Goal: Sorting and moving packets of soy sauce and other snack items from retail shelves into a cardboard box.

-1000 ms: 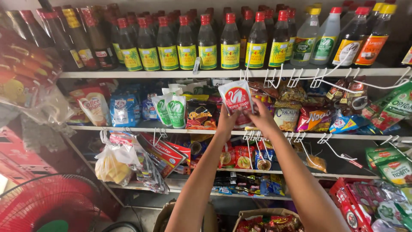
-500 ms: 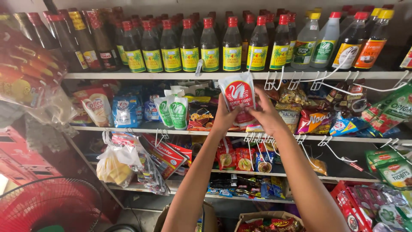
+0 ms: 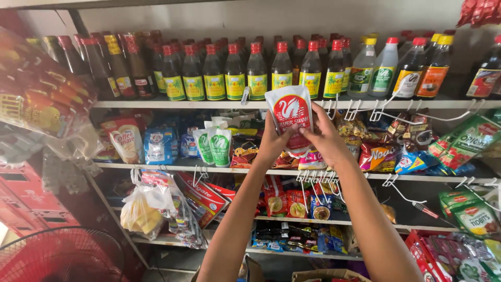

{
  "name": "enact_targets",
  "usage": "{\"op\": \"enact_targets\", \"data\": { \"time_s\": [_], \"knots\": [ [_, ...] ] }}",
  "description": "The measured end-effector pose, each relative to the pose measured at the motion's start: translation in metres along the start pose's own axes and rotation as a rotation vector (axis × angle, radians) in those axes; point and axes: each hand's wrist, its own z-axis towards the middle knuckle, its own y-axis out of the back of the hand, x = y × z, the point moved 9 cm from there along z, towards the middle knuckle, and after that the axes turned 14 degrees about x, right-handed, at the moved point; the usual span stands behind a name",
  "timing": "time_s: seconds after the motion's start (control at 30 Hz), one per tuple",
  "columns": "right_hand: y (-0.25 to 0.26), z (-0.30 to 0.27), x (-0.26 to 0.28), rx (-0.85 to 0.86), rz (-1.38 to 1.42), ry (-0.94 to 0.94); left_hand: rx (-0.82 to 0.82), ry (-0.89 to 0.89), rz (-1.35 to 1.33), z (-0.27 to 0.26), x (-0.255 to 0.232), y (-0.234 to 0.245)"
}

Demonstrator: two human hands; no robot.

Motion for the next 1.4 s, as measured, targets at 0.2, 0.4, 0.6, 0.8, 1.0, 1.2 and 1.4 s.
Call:
{"op": "enact_targets", "data": {
  "time_s": [0.2, 0.4, 0.6, 0.8, 1.0, 1.2, 1.4],
  "knots": [
    [0.008, 0.003, 0.002, -0.031, -0.094, -0.037, -0.002, 0.085, -0.029, 0.002, -0.016, -0.004],
    [-0.011, 0.002, 0.039, 0.03, -0.029, -0.009, 0.002, 0.023, 0.009, 0.013, -0.019, 0.001],
    [-0.009, 0.006, 0.041, 0.047, -0.011, 0.029, 0.002, -0.008, 0.026, 0.014, -0.032, 0.0],
    [-0.02, 0.003, 0.064, 0.07, -0.055, 0.098, 0.021, -0.102, 0.018, 0.014, -0.048, -0.002],
    [-0.032, -0.012, 0.065, 0.058, -0.006, 0.04, 0.018, -0.099, 0.124, 0.002, -0.063, -0.006],
    [-0.028, -0.041, 0.042, 0.083, -0.093, -0.066, -0.007, 0.016, 0.133, -0.021, -0.056, -0.016],
    [-0.025, -0.093, 0.053, 0.163, -0.191, 0.038, -0.032, 0.144, 0.072, -0.047, -0.051, -0.054]
  ]
}}
